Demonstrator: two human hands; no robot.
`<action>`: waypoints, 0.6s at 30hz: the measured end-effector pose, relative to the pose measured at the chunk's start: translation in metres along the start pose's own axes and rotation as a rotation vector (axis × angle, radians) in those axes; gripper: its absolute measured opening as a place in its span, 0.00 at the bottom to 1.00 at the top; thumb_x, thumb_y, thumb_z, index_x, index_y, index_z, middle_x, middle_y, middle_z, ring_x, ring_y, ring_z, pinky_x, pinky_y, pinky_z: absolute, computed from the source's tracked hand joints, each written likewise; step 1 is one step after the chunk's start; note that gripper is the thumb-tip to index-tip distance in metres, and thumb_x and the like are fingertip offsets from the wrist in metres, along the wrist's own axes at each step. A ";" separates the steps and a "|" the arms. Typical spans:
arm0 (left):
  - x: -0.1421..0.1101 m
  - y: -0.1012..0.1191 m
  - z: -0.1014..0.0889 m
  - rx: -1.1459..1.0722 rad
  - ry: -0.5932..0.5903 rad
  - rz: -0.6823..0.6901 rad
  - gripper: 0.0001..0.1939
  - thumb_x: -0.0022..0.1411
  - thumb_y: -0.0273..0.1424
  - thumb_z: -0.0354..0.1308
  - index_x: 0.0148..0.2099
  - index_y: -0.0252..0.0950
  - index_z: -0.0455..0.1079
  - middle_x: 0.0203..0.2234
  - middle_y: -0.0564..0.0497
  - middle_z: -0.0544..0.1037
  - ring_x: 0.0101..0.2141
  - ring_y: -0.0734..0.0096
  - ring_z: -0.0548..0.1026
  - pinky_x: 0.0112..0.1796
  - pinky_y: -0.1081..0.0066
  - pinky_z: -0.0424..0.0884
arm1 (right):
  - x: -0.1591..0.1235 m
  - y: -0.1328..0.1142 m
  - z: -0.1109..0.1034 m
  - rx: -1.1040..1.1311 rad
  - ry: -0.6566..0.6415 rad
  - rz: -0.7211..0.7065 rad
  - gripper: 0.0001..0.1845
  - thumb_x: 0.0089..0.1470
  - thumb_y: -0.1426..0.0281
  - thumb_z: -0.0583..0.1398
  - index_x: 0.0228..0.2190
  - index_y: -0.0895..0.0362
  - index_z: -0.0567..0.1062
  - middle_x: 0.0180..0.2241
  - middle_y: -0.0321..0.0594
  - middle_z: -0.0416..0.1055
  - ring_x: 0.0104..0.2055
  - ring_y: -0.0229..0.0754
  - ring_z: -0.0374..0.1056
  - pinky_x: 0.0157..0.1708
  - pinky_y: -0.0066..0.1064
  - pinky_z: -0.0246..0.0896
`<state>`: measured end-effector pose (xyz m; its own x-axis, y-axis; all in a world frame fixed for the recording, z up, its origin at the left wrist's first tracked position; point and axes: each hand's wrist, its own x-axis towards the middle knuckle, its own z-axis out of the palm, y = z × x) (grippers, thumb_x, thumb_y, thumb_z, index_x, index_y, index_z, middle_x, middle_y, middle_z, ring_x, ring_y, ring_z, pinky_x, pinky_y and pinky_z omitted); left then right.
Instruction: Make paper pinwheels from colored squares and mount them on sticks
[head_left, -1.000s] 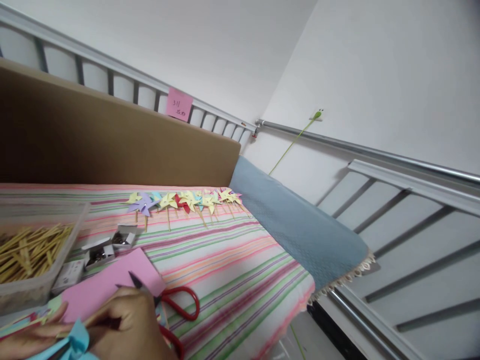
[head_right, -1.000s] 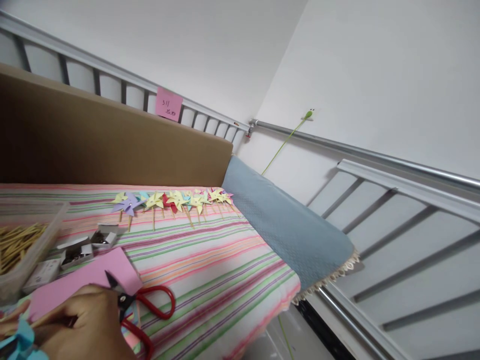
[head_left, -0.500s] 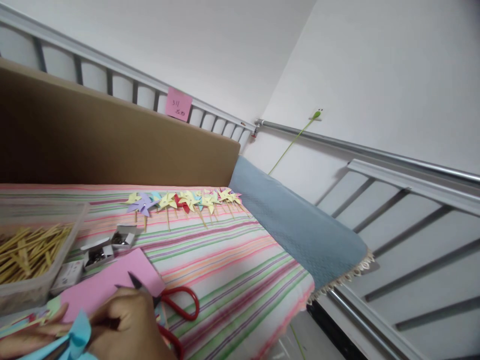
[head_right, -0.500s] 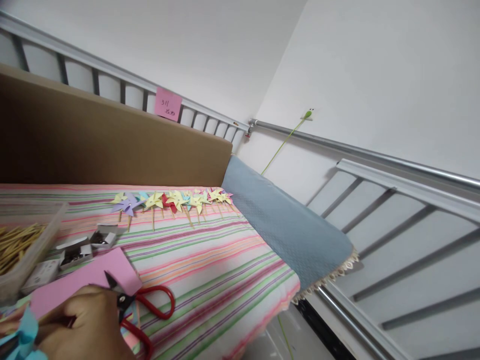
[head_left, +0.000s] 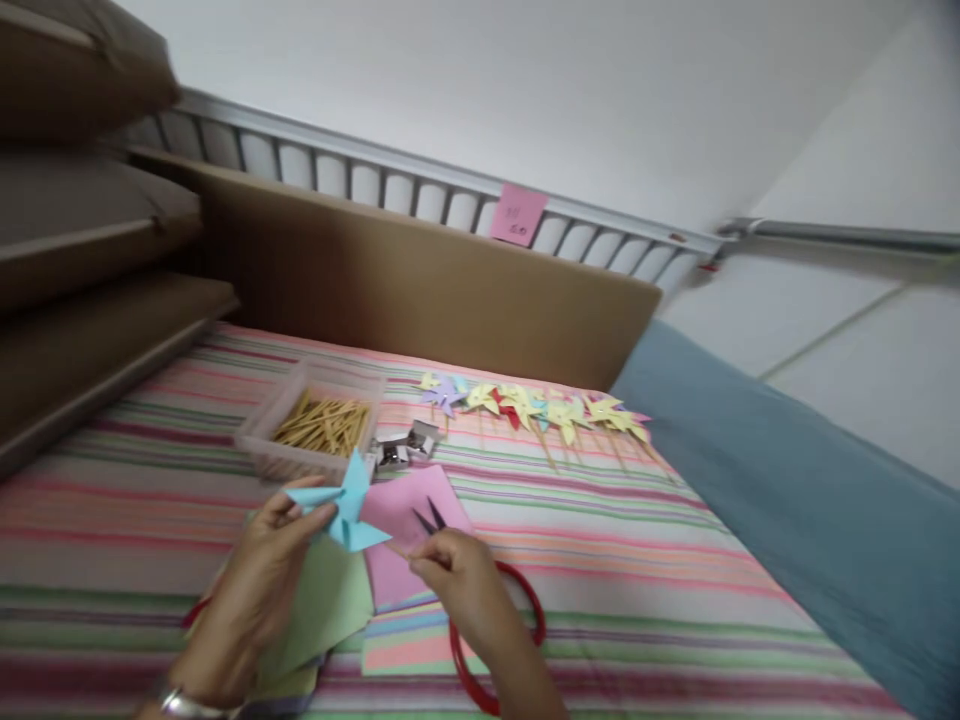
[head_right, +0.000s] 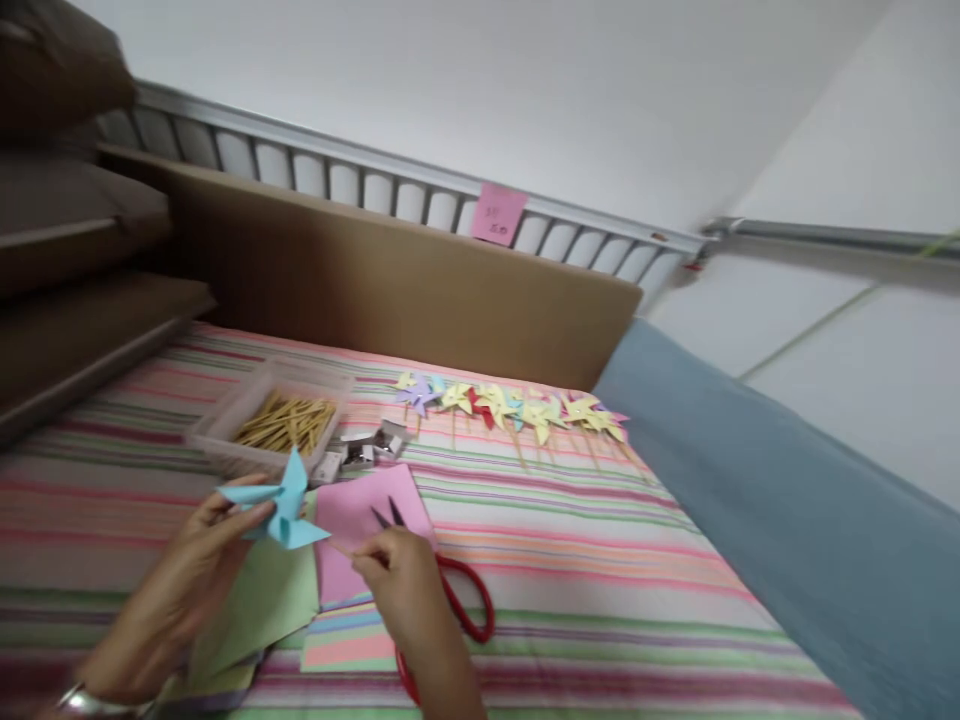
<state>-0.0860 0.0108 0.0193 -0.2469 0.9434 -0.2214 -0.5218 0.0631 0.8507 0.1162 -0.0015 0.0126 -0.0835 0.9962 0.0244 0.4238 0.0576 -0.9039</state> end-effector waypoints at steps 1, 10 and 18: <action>-0.001 0.001 0.001 -0.011 0.000 0.000 0.19 0.39 0.28 0.71 0.38 0.37 0.74 0.29 0.54 0.80 0.30 0.72 0.76 0.33 0.75 0.70 | 0.000 0.000 0.003 0.019 -0.005 0.011 0.05 0.44 0.75 0.61 0.22 0.58 0.78 0.22 0.36 0.70 0.25 0.38 0.64 0.25 0.26 0.56; -0.010 0.006 0.007 0.019 -0.024 -0.037 0.18 0.41 0.30 0.70 0.37 0.36 0.73 0.28 0.54 0.80 0.30 0.74 0.74 0.32 0.77 0.67 | -0.002 0.001 0.022 0.055 -0.011 0.000 0.06 0.43 0.76 0.61 0.18 0.58 0.76 0.19 0.34 0.66 0.24 0.36 0.61 0.24 0.24 0.55; -0.001 0.002 0.000 0.107 -0.016 -0.124 0.21 0.36 0.40 0.71 0.36 0.43 0.75 0.31 0.56 0.81 0.34 0.64 0.76 0.31 0.74 0.73 | -0.006 -0.012 0.018 0.104 0.010 -0.007 0.06 0.43 0.78 0.64 0.19 0.59 0.78 0.16 0.30 0.65 0.21 0.32 0.60 0.21 0.22 0.51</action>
<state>-0.0869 0.0103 0.0206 -0.1726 0.9313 -0.3207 -0.4575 0.2125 0.8634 0.0959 -0.0091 0.0153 -0.0772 0.9964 0.0340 0.3269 0.0575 -0.9433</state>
